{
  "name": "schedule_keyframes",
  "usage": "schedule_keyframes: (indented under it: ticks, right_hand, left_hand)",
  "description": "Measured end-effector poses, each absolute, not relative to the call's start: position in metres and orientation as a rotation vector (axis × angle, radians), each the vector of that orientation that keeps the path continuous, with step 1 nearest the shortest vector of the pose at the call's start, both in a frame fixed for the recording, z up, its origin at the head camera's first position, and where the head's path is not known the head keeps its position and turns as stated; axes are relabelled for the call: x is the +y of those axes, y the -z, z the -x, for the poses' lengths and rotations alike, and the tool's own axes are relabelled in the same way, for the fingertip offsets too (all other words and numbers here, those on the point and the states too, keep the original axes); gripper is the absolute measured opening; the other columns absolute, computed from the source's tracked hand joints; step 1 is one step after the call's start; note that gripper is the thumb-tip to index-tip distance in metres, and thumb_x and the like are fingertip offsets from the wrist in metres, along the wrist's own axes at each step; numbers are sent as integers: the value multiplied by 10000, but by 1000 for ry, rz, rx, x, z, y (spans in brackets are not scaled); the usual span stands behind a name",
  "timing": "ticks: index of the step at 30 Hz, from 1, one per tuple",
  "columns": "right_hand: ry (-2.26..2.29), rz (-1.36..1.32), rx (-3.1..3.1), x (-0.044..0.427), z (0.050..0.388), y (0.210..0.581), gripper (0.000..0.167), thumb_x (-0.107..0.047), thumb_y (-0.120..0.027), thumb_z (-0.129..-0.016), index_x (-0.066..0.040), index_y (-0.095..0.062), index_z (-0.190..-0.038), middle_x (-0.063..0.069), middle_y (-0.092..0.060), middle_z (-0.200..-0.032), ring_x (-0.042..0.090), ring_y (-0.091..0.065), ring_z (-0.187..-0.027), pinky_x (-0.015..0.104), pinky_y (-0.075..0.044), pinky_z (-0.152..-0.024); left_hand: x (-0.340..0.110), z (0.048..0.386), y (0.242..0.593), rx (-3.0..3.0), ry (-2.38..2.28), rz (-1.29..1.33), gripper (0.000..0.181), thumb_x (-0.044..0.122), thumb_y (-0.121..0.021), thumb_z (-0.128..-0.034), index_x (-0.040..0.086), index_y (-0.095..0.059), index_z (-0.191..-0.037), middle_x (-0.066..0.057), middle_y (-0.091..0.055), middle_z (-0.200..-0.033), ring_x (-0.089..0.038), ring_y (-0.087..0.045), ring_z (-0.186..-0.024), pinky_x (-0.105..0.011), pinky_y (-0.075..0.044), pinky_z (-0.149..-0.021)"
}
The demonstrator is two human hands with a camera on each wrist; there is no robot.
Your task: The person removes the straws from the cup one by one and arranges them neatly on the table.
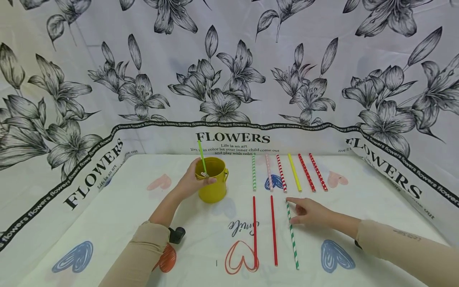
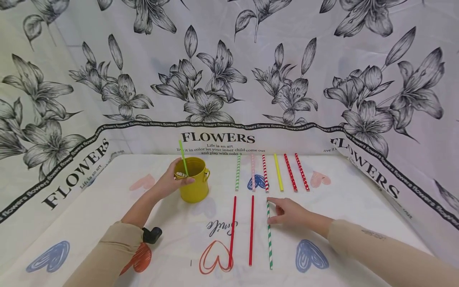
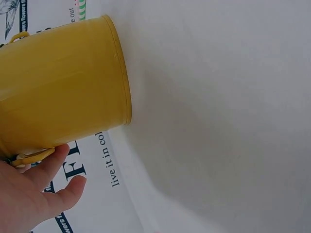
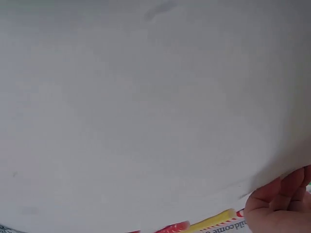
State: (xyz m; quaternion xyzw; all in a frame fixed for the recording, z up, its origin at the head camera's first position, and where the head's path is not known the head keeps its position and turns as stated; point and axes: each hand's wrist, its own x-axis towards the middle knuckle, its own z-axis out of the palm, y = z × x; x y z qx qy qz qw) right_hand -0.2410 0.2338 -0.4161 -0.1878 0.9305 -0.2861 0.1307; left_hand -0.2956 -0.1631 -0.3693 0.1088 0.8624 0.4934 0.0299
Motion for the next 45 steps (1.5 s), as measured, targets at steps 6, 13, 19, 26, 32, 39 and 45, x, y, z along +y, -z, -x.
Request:
schedule_keyframes:
  ticks: [6,13,19,26,32,39,45]
  right_hand:
    - [610,540,2730,226,226,412,965,-470,-808,-733,-33,-378,-1478,10,-445,-799,157,-418,-776,270,-349,-612]
    - [587,509,2741,224,225,413,963,-451,-821,-728,-36,-380,-1477,-8,-468,-878,159,-443,-855,310,-404,-685]
    - [626,520,2736,224,225,410,951,-417,-829,-730,-19,-383,-1470,8,-457,-851,166,-443,-831,313,-391,-669]
    - [698,482,2700,225,228,408,936,-414,-821,-741,-51,-378,-1482,21,-448,-791,158,-439,-767,266,-363,-620]
    - [838,633,2696,216,238,392,830,-325,-800,-799,3,-403,-1449,19,-490,-798,169,-448,-739,242,-362,-576]
    - [1048,856,2676,188,251,360,685,-252,-755,-857,-18,-448,-1422,119,-604,-1108,281,-545,-1006,427,-502,-818]
    - [1155,1099,2602,150,256,344,644,-240,-727,-884,-49,-456,-1436,99,-589,-1330,303,-496,-1247,548,-421,-995]
  left_hand:
    - [-167,295,370,2714,-1480,-347,1057,497,-758,-800,93,-109,-1530,-191,-267,-1520,-405,-276,-1385,-601,-229,-1111]
    - [-168,294,370,2705,-1485,-360,1034,451,-757,-821,97,-98,-1534,-188,-272,-1519,-393,-285,-1384,-578,-232,-1120]
    - [-168,293,370,2713,-1495,-376,1058,490,-756,-806,82,-101,-1529,-199,-281,-1509,-403,-292,-1374,-591,-236,-1114]
    - [-168,295,374,2709,-1519,-396,1062,495,-759,-800,55,-116,-1521,-209,-292,-1497,-407,-299,-1366,-601,-229,-1112]
    - [-168,295,374,2689,-1515,-394,986,396,-747,-847,74,-112,-1528,-196,-291,-1507,-398,-291,-1378,-581,-224,-1123]
    - [-166,296,372,2673,-1537,-433,967,316,-773,-840,60,-132,-1517,-197,-312,-1491,-388,-308,-1368,-562,-227,-1128]
    - [-165,296,372,2668,-1552,-452,983,234,-809,-811,45,-142,-1508,-203,-333,-1474,-387,-331,-1351,-555,-232,-1129]
